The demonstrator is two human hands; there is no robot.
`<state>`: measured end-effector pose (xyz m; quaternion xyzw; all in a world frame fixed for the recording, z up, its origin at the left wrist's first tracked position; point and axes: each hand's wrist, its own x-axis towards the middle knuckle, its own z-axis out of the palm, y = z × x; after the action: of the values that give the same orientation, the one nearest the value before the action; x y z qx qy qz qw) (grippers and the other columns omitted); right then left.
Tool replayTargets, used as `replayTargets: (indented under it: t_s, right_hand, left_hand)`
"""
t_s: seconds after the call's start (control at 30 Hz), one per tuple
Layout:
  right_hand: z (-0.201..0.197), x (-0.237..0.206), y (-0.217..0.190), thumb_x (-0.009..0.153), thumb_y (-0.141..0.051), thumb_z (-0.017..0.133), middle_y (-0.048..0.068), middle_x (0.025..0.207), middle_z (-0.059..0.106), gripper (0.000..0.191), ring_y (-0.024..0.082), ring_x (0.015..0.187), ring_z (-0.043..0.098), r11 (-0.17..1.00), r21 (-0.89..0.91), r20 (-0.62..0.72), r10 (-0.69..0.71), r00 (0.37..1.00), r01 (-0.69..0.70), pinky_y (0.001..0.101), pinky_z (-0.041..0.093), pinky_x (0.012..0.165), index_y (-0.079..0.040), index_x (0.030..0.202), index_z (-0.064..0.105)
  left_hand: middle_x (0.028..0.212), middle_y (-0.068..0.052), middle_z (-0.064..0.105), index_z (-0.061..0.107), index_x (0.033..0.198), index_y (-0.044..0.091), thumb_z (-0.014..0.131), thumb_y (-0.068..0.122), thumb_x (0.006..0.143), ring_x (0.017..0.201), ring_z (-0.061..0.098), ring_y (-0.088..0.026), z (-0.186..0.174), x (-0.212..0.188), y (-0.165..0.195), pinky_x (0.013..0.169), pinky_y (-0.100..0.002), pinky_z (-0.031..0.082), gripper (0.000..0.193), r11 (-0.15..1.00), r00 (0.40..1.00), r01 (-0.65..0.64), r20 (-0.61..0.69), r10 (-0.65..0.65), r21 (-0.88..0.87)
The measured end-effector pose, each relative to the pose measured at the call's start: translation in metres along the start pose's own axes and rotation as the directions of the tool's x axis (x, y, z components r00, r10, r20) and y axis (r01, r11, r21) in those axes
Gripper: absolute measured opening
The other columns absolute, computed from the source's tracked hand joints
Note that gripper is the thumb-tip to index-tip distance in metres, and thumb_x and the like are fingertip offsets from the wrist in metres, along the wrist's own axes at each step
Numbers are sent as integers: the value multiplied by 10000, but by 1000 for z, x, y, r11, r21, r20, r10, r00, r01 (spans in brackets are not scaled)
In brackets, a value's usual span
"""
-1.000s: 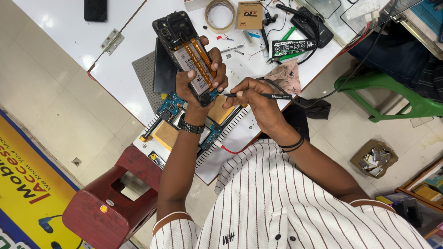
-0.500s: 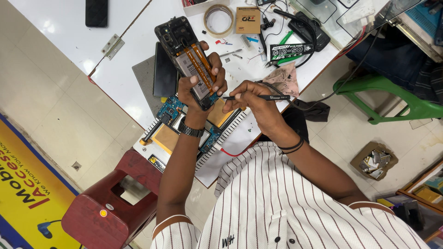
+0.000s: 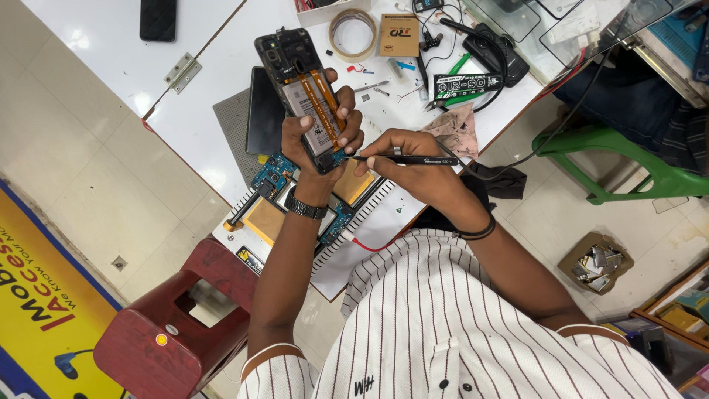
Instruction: The person holds a disassembled smartphone with its battery exposed and uses a small hand tool to pry and adjust components along the phone's edge and interior. They reposition the phone repeatedly while working on it over a repair bench.
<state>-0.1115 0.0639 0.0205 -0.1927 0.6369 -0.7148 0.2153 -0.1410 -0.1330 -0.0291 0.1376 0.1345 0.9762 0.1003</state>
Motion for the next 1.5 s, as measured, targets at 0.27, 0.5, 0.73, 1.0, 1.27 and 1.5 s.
replayTargets:
  t_s: [0.27, 0.5, 0.73, 1.0, 1.27, 1.5]
  right_hand:
    - [-5, 3, -14, 955, 3, 664, 85, 992, 783, 151, 74, 937, 715, 991, -127, 44, 42, 998, -36, 225, 564, 821, 31, 1098, 702]
    - [-9, 2, -19, 921, -27, 720, 69, 1030, 784, 184, 86, 979, 707, 967, -253, 48, 4, 999, 8, 240, 562, 881, 9, 1099, 747]
    - [-14, 6, -24, 914, -63, 756, 72, 1042, 793, 204, 97, 975, 734, 973, -232, 87, 26, 996, -5, 257, 583, 898, -21, 1113, 765]
    - [-18, 11, -35, 837, -47, 814, 80, 947, 792, 190, 118, 886, 747, 872, -469, 188, -57, 981, 140, 278, 588, 774, -57, 1027, 820]
    - [-18, 12, -22, 933, -54, 736, 89, 995, 786, 148, 107, 927, 708, 950, -255, 214, -126, 969, 179, 267, 571, 857, -8, 1067, 778]
    - [-19, 11, -13, 967, -80, 692, 68, 994, 781, 172, 91, 906, 709, 986, -161, 114, 47, 992, -29, 240, 582, 828, 22, 1093, 747]
  left_hand:
    - [987, -134, 510, 446, 1439, 4, 624, 271, 863, 662, 541, -190, -3, 0, -4, 552, -329, 498, 660, 998, 1000, 23, 19, -22, -56]
    - [994, -146, 513, 437, 1453, -7, 609, 260, 888, 665, 551, -191, -8, 0, -7, 550, -329, 504, 648, 997, 999, 22, 31, -20, -70]
    - [1008, -172, 531, 424, 1451, -32, 596, 232, 917, 662, 575, -188, -10, 1, -11, 545, -327, 512, 620, 998, 999, 13, 46, -11, -56]
    - [1011, -153, 532, 429, 1443, 0, 566, 271, 910, 651, 544, -185, -7, -1, -6, 522, -320, 484, 613, 992, 994, 112, -3, -112, -62]
    - [999, -162, 549, 458, 1431, -19, 559, 273, 922, 594, 527, -171, -7, 0, -6, 483, -298, 469, 596, 998, 998, 66, 4, -66, -4]
    - [991, -170, 547, 466, 1441, -31, 565, 265, 924, 573, 513, -164, -10, 1, -9, 480, -287, 460, 604, 997, 998, 48, -30, -46, 56]
